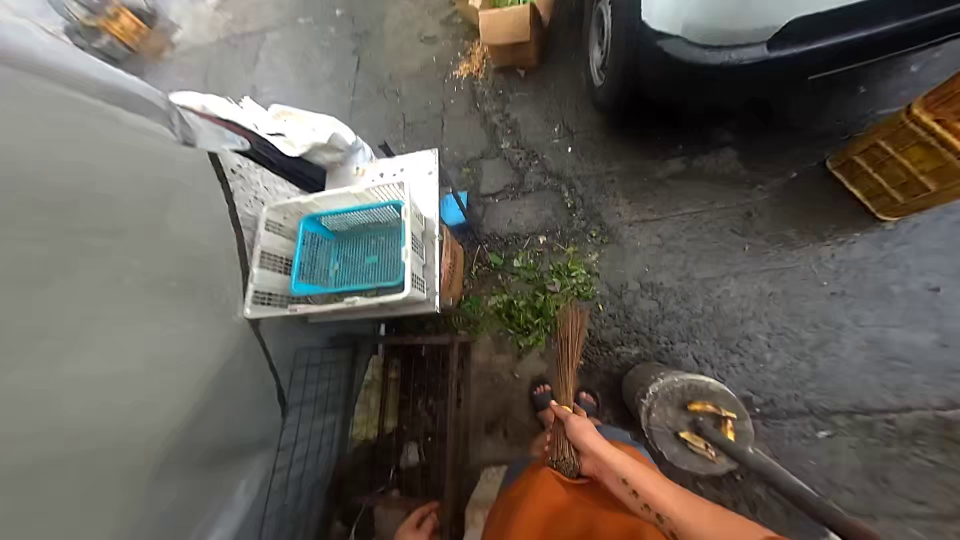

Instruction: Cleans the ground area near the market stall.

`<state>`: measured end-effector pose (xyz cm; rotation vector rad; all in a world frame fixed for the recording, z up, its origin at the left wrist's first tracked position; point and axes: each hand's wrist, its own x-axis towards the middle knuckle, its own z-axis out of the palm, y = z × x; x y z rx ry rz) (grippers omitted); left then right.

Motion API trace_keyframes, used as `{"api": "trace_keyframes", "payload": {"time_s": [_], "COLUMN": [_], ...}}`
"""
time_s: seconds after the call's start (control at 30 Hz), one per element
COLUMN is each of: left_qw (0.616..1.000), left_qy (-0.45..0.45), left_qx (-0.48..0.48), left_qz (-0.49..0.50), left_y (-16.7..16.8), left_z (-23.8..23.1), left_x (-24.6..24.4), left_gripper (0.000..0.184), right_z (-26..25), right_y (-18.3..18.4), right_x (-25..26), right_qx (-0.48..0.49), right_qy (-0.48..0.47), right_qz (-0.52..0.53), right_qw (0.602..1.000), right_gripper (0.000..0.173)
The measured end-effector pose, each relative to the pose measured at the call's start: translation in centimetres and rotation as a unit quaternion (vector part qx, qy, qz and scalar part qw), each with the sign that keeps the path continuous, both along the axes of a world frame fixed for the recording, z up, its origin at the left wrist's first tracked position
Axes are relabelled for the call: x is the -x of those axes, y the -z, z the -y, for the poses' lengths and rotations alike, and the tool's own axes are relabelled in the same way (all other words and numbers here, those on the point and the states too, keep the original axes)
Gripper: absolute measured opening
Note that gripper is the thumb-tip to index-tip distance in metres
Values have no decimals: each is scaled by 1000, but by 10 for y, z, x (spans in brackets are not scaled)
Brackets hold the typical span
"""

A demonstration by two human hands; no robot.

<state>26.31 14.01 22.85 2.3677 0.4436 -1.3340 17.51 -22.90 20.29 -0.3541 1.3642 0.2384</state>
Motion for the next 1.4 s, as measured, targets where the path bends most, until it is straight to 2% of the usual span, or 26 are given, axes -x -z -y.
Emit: {"api": "trace_keyframes", "payload": {"time_s": [0.03, 0.07, 0.1, 0.13, 0.2, 0.27, 0.3, 0.33, 0.37, 0.4, 0.43, 0.53, 0.6, 0.7, 0.77, 0.83, 0.93, 0.97, 1.03, 1.1, 1.17, 1.2, 1.27, 1.33, 1.4], "left_qw": [1000, 999, 998, 998, 997, 996, 996, 997, 998, 998, 999, 998, 995, 990, 990, 990, 989, 989, 989, 991, 995, 995, 996, 997, 995], "left_qy": [-12, -18, -19, -19, -24, -24, -19, -13, -10, -11, -19, -53, -66, -101, -89, -76, -113, -126, -134, -121, -95, -83, -76, -75, -86], "left_qx": [-6, -14, -22, -27, -35, -41, -41, -41, -43, -42, -34, -32, -61, -82, -93, -99, -75, -67, -57, -42, -34, -36, -32, -22, -30], "left_qz": [-16, -33, -49, -58, -67, -74, -74, -68, -54, -37, -21, -14, -31, -48, -63, -71, -53, -46, -37, -28, -27, -28, -24, -18, -27], "left_y": [2, 4, 10, 17, 28, 25, 19, 10, -1, -12, -18, -19, -13, 0, 5, 10, 18, 16, 13, 17, 17, 12, -6, -15, -18], "left_z": [-4, -7, -7, -6, -10, -15, -13, -11, -11, -12, -14, -30, -44, -58, -62, -62, -53, -44, -20, 6, 25, 35, 51, 62, 63], "left_x": [6, 10, 11, 10, 14, 21, 23, 22, 23, 24, 25, 35, 43, 52, 54, 50, 45, 42, 37, 33, 40, 46, 61, 76, 98], "left_gripper": [33, 33, 34, 34, 33, 33, 33, 33, 33, 33, 33, 32, 32, 31, 31, 32, 33, 32, 32, 31, 31, 31, 31, 32, 32], "right_z": [-8, -11, -9, -6, -7, -9, -2, 13, 32, 57, 87, 159, 178, 184, 185, 178, 157, 148, 133, 133, 135, 132, 122, 122, 129], "right_y": [-19, -29, -25, -9, 45, 108, 132, 144, 146, 147, 145, 156, 179, 159, 149, 126, 77, 68, 75, 112, 153, 163, 157, 131, 124], "right_x": [10, 17, 19, 16, 6, -8, -20, -34, -47, -58, -72, -101, -105, -111, -102, -87, -43, -27, -3, -2, -5, -3, 16, 30, 39], "right_qx": [-42, -95, -152, -196, -209, -124, -52, 10, 65, 113, 150, 216, 264, 290, 286, 265, 211, 186, 132, 104, 139, 167, 191, 164, 122], "right_qy": [-3, -13, -33, -72, -187, -358, -465, -573, -642, -672, -678, -610, -567, -571, -590, -593, -544, -526, -505, -530, -584, -612, -656, -675, -691], "right_qz": [-5, -14, -20, -15, 4, 3, -6, -6, -4, -12, -28, -105, -125, -121, -98, -73, -36, -23, -3, -10, -52, -79, -83, -39, -14], "right_qw": [999, 995, 988, 978, 960, 926, 884, 819, 764, 732, 719, 755, 770, 758, 749, 757, 811, 830, 853, 841, 798, 769, 725, 718, 713], "right_gripper": [61, 46, 33, 32, 30, 34, 41, 48, 50, 51, 51, 50, 46, 42, 43, 47, 51, 50, 46, 47, 49, 50, 54, 51, 51]}}
